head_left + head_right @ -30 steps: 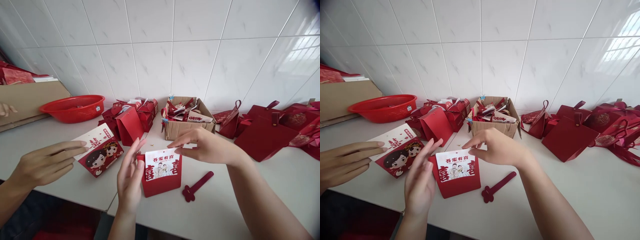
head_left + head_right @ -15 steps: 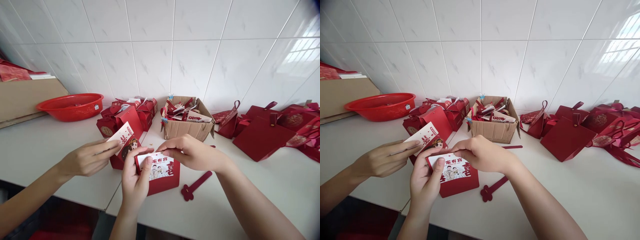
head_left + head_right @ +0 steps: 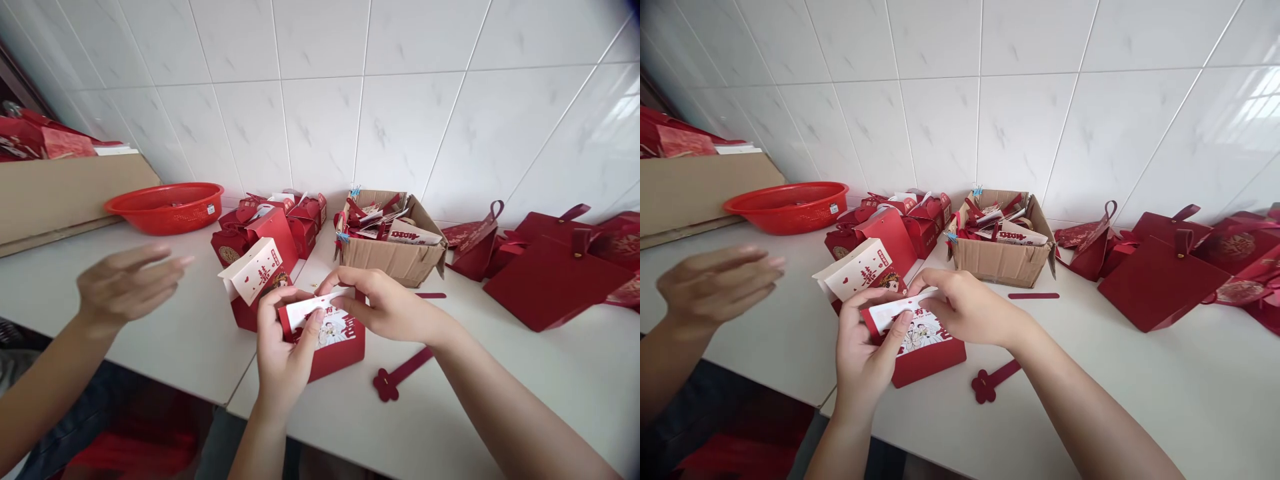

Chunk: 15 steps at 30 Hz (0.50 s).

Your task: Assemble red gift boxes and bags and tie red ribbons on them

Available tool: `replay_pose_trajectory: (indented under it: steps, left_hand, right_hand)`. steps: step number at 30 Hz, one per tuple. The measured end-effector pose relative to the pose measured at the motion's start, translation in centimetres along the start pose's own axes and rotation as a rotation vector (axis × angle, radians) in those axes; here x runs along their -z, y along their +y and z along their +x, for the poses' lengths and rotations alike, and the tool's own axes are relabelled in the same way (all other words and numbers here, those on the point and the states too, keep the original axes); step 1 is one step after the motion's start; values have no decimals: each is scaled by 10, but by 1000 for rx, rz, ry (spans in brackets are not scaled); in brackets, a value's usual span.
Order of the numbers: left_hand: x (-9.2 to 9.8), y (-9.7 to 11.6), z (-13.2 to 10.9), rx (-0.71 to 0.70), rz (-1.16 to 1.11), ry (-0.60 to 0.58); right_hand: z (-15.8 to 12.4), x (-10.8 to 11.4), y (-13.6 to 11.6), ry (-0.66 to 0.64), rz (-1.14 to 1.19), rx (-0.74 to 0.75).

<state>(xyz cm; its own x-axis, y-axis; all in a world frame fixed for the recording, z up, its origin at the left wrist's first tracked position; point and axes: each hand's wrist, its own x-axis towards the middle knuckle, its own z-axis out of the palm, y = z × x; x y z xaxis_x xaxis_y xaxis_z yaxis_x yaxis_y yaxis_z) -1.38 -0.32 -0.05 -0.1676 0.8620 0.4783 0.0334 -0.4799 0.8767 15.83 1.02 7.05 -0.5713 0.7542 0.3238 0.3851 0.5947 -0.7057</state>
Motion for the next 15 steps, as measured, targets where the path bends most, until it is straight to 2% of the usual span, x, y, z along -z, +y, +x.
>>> replay_pose_trajectory:
  steps: [5,15]
  left_hand:
    - [2,1,0,-13,92,-38]
    - [-2,0,2,-20,88,-38]
  right_hand:
    - [-1,0,0,12,-29,-5]
    - [-1,3,3,0,26,37]
